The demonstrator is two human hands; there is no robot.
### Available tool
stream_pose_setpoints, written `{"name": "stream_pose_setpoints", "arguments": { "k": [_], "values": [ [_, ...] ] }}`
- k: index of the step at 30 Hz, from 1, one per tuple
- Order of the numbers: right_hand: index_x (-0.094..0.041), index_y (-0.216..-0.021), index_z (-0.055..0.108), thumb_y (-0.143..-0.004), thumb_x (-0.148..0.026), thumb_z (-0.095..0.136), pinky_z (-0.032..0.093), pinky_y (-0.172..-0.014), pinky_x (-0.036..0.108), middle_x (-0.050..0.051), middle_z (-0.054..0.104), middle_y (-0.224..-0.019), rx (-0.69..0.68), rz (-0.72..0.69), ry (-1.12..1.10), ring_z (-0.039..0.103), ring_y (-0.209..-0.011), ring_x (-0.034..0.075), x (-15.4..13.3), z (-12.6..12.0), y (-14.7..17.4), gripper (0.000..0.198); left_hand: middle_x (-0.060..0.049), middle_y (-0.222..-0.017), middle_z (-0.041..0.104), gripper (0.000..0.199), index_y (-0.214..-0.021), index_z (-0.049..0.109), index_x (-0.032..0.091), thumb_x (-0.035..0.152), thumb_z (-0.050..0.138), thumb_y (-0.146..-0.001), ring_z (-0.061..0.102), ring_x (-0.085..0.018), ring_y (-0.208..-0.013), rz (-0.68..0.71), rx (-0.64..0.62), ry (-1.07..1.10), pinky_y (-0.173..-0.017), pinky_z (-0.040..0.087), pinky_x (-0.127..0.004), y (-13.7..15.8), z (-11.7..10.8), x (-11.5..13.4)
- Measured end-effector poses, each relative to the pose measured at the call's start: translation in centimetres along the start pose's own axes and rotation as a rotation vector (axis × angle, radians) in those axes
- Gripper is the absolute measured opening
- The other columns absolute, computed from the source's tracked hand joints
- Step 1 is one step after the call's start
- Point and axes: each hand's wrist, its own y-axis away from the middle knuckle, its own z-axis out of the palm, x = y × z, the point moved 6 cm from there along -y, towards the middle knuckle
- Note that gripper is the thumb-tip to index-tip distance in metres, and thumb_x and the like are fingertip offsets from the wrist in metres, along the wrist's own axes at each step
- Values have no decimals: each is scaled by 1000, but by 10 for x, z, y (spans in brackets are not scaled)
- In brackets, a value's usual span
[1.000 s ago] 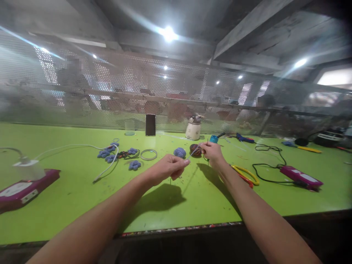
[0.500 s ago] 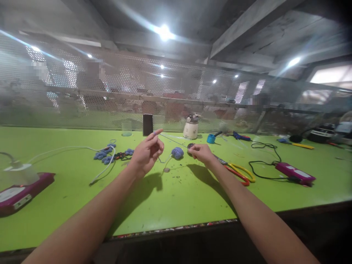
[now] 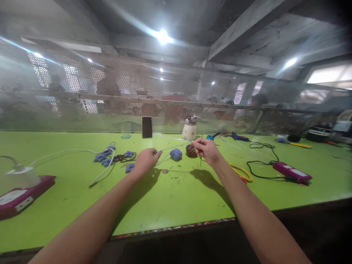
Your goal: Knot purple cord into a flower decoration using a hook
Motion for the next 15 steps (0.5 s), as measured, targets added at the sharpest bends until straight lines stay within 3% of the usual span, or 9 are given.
{"name": "stream_pose_setpoints", "arguments": {
  "k": [2,5,8,10,15],
  "values": [
    [-16,-59,55,-57,-47,73,21,-37,21,-4,49,-42,107,-3,44,32,-35,5,7,-9,-6,35,-3,-51,55,37,-58,58,17,44,49,-81,47,-16,-49,19,-155,73,-52,34,-28,6,11,7],
    [-16,-57,55,-59,-43,70,22,-37,21,-4,48,-40,188,-1,112,31,-34,5,20,-14,-11,31,-1,-50,54,39,-53,56,17,43,51,-80,45,-12,-46,92,-374,211,-52,36,-25,22,23,26],
    [-15,-54,57,-60,-35,68,28,-40,22,-3,49,-39,224,-2,197,35,-37,7,29,-16,-13,23,2,-46,48,37,-55,56,16,42,54,-80,39,-9,-44,177,-533,532,-50,33,-24,36,27,47],
    [-15,-52,56,-61,-30,65,32,-43,22,-3,50,-38,243,-1,252,40,-39,8,33,-18,-14,20,3,-45,47,34,-60,59,14,43,57,-79,35,-7,-42,164,-525,697,-48,28,-23,36,25,51],
    [-16,-51,55,-67,-27,58,37,-48,23,-2,51,-41,347,14,383,44,-43,11,40,-32,-20,19,-1,-56,59,35,-87,69,10,41,67,-71,40,-7,-44,-17,-274,724,-46,26,-22,13,19,24]
  ]
}}
